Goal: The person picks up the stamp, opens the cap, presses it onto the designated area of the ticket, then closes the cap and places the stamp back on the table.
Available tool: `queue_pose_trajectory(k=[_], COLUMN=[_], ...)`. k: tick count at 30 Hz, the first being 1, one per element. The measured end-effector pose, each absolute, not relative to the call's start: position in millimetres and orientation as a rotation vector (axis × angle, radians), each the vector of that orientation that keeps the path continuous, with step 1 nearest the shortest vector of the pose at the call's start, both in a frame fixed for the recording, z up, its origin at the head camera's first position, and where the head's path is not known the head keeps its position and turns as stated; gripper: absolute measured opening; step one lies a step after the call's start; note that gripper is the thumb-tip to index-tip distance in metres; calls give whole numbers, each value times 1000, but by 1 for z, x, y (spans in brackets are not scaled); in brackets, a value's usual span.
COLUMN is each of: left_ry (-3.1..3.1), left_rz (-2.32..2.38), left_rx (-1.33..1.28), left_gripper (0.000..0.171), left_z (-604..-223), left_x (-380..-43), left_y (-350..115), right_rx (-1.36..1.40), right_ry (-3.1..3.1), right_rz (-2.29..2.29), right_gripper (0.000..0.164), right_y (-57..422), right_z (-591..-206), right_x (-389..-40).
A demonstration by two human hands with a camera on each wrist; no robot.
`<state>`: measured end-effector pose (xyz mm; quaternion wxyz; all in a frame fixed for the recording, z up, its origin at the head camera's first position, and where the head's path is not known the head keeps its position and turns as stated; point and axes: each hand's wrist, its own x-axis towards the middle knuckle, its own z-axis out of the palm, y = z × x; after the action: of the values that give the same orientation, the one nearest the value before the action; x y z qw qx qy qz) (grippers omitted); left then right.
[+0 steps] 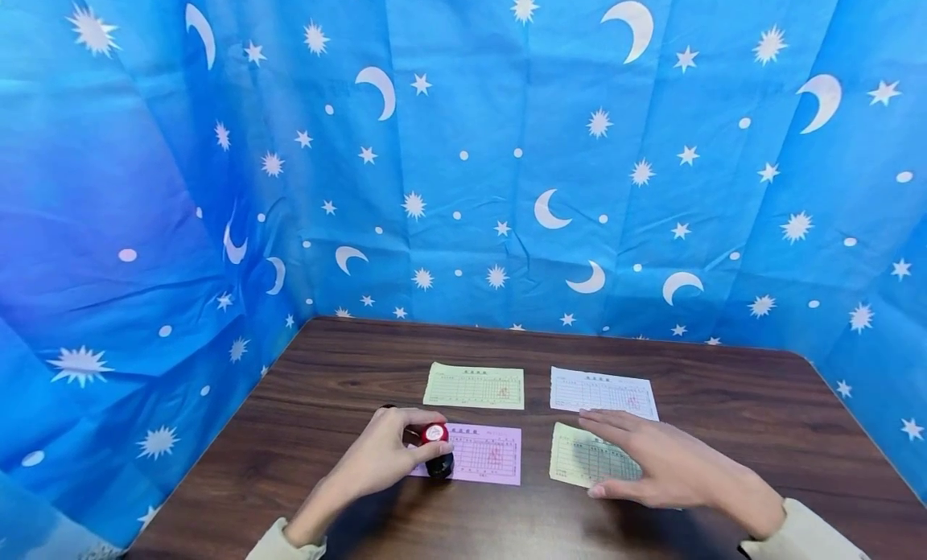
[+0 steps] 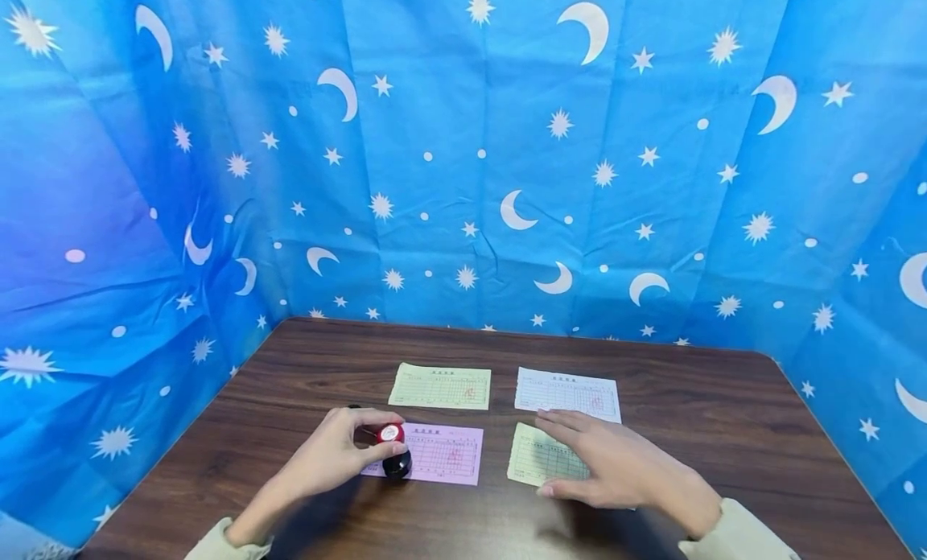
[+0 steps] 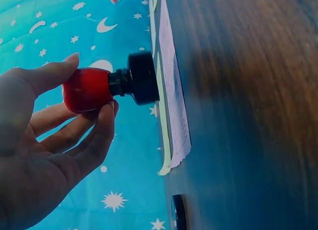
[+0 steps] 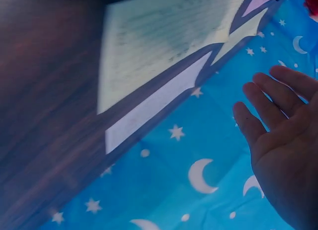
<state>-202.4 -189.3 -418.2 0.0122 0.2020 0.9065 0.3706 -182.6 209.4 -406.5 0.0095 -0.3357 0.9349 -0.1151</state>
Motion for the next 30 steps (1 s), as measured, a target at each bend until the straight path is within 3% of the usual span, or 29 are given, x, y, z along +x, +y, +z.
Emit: queue_pose_trajectory(k=[20, 30], left_ry=[2813, 2800], left_rz=[1072, 1085], left_rx=[836, 818], left_gripper=[27, 27], left_z=[-424, -424], left_x=[-206, -208], left_y=[-184, -183], right_rx=[-860, -1104], right_ry=[2951, 3117], right_rz=[-376, -204], right_gripper=[89, 85], right_y=[290, 307], right_z=[-453, -481], right_x=[-144, -149])
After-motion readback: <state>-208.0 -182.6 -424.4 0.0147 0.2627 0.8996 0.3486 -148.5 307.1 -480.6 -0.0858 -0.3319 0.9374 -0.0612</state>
